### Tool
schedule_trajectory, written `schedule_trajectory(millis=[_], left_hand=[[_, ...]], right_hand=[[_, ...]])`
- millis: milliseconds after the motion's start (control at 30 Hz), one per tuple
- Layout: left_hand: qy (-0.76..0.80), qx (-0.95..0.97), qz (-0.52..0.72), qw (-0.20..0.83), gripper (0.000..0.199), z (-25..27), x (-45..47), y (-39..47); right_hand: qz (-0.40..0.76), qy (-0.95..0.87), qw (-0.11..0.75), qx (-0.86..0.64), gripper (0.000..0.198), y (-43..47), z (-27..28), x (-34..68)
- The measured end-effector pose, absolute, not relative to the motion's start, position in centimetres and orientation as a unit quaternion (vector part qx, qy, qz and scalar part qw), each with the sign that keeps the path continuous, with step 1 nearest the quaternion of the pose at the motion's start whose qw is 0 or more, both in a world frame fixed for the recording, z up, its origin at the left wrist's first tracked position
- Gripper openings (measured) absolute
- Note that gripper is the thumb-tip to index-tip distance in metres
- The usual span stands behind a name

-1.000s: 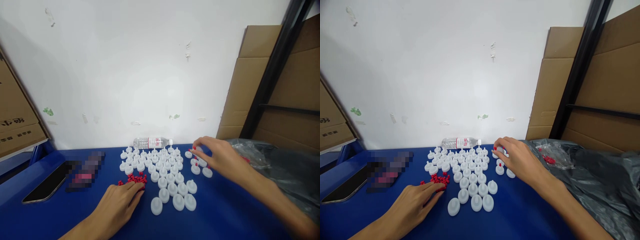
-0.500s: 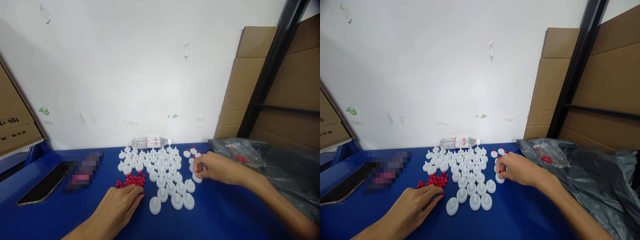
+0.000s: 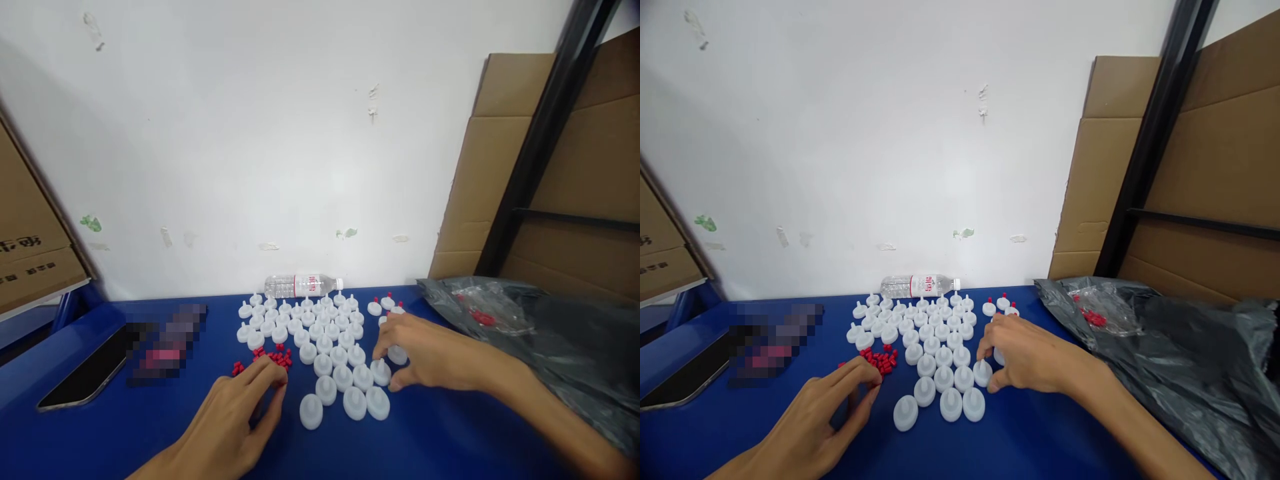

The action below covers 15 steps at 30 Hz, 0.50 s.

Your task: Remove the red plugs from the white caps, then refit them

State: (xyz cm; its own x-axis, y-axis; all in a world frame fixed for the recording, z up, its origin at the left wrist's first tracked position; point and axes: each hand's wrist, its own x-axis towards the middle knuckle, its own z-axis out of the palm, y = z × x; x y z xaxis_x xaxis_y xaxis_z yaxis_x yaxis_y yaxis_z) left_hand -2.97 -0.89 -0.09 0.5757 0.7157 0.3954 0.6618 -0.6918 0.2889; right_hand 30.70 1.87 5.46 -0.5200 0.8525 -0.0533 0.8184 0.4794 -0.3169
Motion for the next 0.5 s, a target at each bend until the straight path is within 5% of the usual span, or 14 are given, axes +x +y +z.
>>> schedule_trajectory(millis=[267,500], left_hand=[[0.379,0.889,0.247,0.075,0.016,0.1,-2.8,-1.1],[0.373,0.874,0.302,0.076,0.013,-0.3,-3.0,-0.6]], right_hand=[[0.115,-0.874,0.085,-0.465,0.025,2.0,4.7,30.2],[0.058,-0.85,0.186,-0.489,0.03,1.4,6.1,29.8]])
